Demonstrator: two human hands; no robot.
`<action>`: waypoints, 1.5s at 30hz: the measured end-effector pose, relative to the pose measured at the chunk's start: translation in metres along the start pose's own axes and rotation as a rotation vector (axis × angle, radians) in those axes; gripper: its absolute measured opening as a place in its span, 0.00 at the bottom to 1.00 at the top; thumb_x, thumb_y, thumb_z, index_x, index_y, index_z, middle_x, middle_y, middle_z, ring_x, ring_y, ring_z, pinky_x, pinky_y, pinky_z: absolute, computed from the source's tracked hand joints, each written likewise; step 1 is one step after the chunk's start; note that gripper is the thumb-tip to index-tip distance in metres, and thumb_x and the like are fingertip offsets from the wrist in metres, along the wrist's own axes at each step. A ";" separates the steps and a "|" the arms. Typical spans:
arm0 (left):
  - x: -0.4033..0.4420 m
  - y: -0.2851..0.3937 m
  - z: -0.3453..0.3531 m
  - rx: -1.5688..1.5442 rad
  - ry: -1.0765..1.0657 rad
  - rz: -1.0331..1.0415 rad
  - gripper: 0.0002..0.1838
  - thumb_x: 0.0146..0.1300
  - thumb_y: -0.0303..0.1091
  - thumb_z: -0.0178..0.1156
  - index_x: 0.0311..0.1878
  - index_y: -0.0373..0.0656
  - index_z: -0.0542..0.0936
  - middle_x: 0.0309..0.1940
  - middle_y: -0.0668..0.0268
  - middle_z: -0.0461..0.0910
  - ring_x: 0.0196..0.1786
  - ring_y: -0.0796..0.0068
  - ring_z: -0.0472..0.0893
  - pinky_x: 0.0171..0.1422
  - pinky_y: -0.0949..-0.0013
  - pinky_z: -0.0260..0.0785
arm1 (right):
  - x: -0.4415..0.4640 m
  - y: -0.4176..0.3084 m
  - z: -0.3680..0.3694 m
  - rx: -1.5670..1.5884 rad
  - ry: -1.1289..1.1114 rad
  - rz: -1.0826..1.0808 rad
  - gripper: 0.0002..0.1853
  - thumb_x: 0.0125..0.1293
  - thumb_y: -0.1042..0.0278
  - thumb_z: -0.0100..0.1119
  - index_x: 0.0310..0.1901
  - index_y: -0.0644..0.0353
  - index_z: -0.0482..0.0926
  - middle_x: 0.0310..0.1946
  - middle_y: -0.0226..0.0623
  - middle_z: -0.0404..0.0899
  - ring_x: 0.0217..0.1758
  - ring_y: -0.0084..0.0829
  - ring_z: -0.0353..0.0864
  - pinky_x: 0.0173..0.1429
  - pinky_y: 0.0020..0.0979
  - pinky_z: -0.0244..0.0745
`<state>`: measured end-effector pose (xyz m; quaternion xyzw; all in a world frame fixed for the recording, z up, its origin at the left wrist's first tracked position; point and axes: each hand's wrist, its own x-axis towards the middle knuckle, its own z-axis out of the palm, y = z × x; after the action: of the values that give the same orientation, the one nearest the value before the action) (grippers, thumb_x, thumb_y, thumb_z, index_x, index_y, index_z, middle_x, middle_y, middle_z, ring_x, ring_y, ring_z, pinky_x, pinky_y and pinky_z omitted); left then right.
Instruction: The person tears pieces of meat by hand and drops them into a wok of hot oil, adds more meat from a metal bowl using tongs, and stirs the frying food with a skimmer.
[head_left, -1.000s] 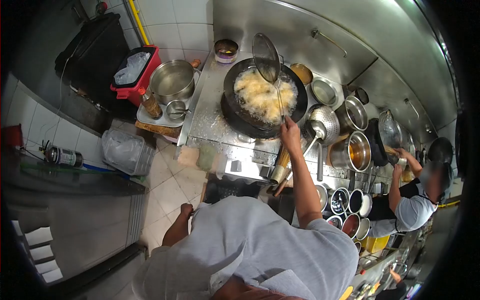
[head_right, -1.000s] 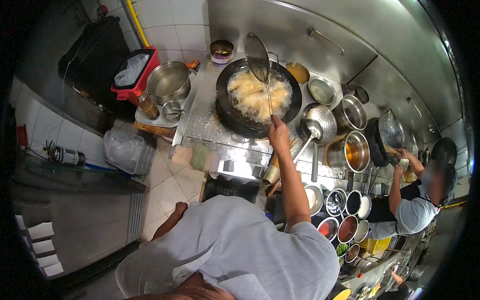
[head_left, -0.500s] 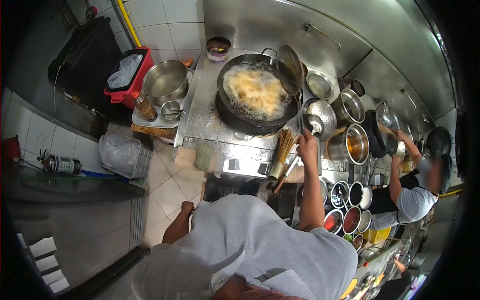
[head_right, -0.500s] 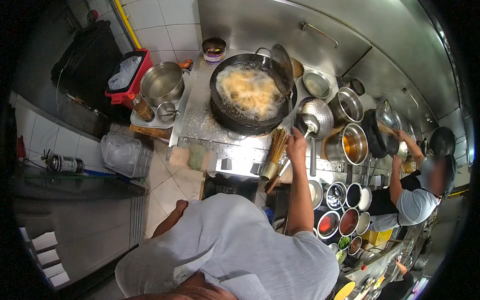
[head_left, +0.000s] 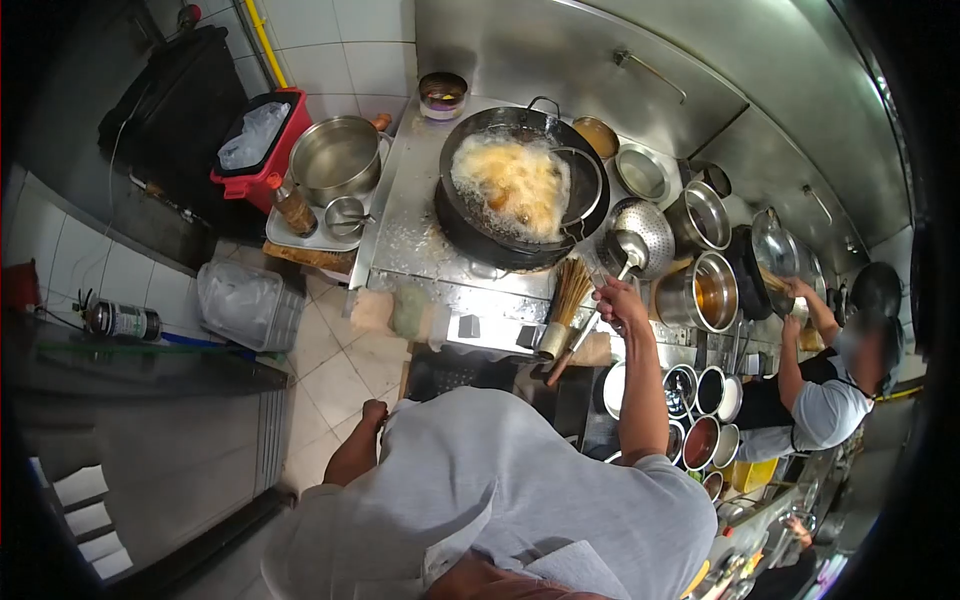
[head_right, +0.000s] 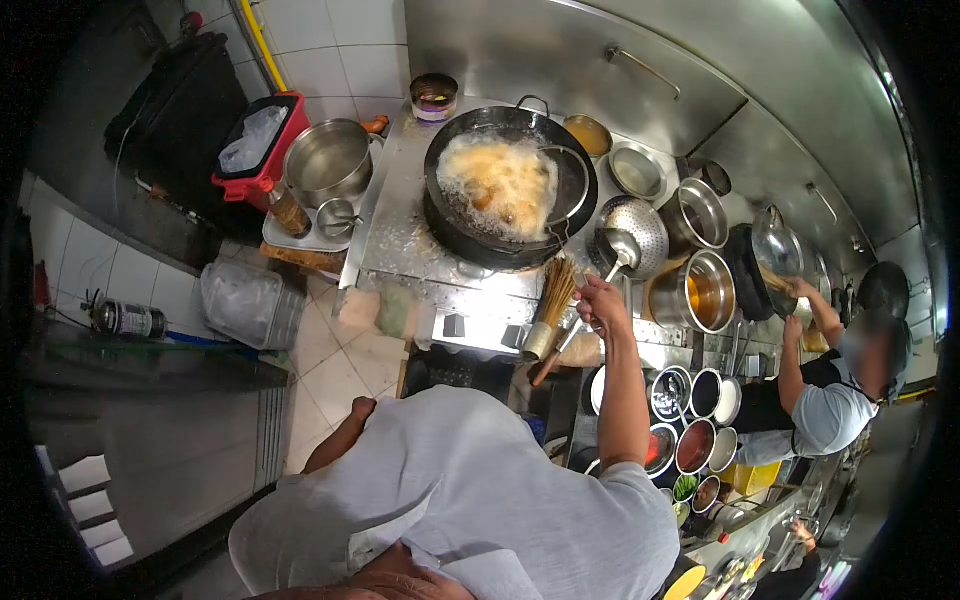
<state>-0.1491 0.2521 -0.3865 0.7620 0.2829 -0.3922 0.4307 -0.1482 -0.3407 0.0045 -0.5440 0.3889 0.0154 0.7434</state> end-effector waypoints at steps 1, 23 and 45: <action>0.001 -0.002 -0.001 0.015 0.004 0.005 0.08 0.56 0.29 0.56 0.28 0.35 0.82 0.26 0.54 0.83 0.25 0.61 0.83 0.30 0.58 0.76 | 0.001 0.000 0.003 -0.001 -0.002 0.000 0.08 0.69 0.78 0.44 0.47 0.60 0.68 0.25 0.30 0.73 0.14 0.15 0.62 0.13 0.17 0.56; -0.015 -0.009 -0.020 1.051 0.025 0.824 0.08 0.52 0.34 0.59 0.26 0.39 0.82 0.25 0.54 0.83 0.27 0.59 0.83 0.32 0.56 0.75 | 0.003 0.025 0.050 0.526 -0.385 0.065 0.09 0.73 0.75 0.43 0.51 0.59 0.69 0.26 0.26 0.67 0.13 0.10 0.58 0.09 0.13 0.53; -0.011 0.030 -0.017 1.314 -0.051 0.834 0.07 0.54 0.30 0.58 0.26 0.39 0.83 0.25 0.58 0.84 0.25 0.62 0.83 0.30 0.59 0.75 | -0.027 0.010 0.028 0.084 -0.015 -0.128 0.11 0.69 0.76 0.48 0.52 0.60 0.67 0.23 0.29 0.71 0.14 0.15 0.60 0.13 0.18 0.52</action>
<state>-0.1259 0.2526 -0.3591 0.8951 -0.3275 -0.3022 0.0092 -0.1557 -0.3025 0.0152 -0.5359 0.3478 -0.0446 0.7680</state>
